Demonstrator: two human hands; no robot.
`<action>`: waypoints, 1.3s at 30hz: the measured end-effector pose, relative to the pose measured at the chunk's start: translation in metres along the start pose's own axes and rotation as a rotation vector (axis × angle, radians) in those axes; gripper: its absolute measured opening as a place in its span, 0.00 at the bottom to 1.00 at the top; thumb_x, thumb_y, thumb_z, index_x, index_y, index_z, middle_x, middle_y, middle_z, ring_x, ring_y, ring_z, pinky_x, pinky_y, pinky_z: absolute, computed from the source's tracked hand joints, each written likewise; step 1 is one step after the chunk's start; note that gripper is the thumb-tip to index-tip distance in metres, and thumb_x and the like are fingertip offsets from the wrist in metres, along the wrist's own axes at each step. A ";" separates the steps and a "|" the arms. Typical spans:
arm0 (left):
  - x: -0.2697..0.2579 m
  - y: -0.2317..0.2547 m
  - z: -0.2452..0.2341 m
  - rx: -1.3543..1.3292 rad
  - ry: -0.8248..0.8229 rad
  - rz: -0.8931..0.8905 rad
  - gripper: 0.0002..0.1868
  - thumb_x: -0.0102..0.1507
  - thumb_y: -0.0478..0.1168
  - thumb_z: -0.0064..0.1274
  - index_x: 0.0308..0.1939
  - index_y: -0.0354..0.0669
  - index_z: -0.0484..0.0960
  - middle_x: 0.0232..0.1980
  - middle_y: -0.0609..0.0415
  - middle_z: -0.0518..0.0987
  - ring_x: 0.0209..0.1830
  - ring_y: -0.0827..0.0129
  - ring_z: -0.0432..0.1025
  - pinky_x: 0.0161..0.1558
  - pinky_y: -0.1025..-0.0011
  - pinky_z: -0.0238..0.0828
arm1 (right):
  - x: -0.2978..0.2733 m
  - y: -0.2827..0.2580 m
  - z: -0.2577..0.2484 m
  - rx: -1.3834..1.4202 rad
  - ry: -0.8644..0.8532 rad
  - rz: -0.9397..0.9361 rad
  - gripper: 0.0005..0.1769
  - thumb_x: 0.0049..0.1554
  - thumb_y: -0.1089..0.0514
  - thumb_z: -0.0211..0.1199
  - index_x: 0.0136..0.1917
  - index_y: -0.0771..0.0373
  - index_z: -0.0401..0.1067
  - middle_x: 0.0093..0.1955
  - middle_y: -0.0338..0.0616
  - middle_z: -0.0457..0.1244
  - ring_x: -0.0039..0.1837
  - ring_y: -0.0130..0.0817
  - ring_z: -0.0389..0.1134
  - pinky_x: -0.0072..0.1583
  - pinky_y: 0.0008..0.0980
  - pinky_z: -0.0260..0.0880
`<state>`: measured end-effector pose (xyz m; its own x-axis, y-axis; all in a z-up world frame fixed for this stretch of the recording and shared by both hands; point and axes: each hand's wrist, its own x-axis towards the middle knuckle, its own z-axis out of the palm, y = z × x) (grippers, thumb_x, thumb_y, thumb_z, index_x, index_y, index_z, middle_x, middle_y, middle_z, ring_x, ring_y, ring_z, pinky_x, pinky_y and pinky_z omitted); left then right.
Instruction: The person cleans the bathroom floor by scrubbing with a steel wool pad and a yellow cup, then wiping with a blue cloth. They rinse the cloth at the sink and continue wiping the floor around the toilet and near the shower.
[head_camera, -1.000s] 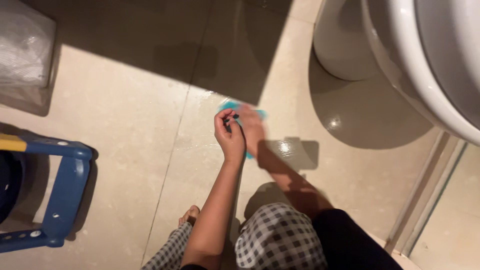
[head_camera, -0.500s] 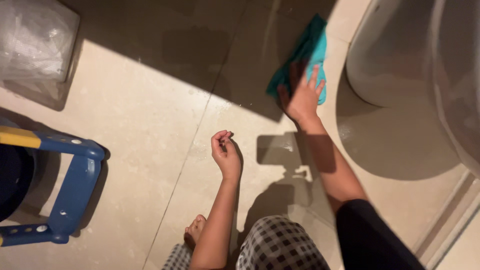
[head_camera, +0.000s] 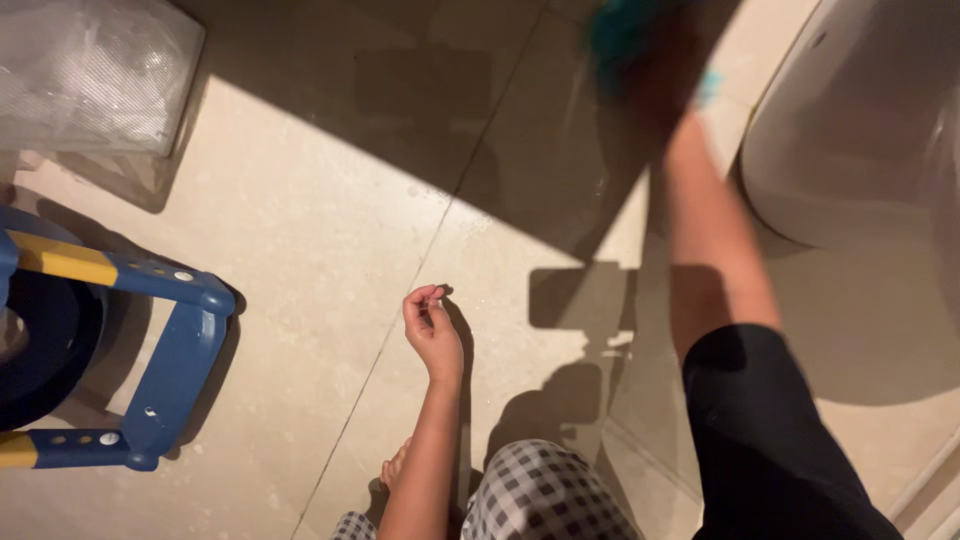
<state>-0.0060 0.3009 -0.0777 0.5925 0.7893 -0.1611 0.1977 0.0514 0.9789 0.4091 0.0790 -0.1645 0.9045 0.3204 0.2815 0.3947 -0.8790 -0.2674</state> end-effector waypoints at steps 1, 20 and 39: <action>0.000 0.001 0.003 0.009 0.014 -0.008 0.09 0.69 0.27 0.39 0.49 0.36 0.73 0.47 0.51 0.79 0.51 0.68 0.76 0.57 0.71 0.71 | 0.000 -0.024 0.013 -0.066 0.027 -0.135 0.39 0.58 0.43 0.62 0.75 0.67 0.60 0.77 0.68 0.53 0.75 0.64 0.54 0.71 0.59 0.54; -0.001 0.019 -0.012 0.008 0.016 0.079 0.10 0.69 0.26 0.38 0.51 0.36 0.73 0.47 0.51 0.78 0.49 0.70 0.72 0.56 0.71 0.69 | -0.277 -0.060 -0.118 0.423 0.023 0.175 0.32 0.56 0.62 0.53 0.74 0.68 0.65 0.79 0.65 0.56 0.77 0.64 0.57 0.75 0.54 0.56; 0.011 0.049 -0.088 -0.055 0.280 0.119 0.10 0.69 0.27 0.39 0.51 0.37 0.73 0.48 0.53 0.76 0.49 0.71 0.71 0.49 0.69 0.76 | -0.238 -0.321 -0.048 0.607 -0.369 -0.889 0.29 0.45 0.60 0.62 0.62 0.55 0.74 0.64 0.51 0.66 0.59 0.49 0.67 0.61 0.47 0.66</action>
<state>-0.0587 0.3661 -0.0209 0.3692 0.9293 -0.0116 0.0928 -0.0245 0.9954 0.0594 0.2680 -0.1018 0.2175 0.9175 0.3330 0.8426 -0.0043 -0.5385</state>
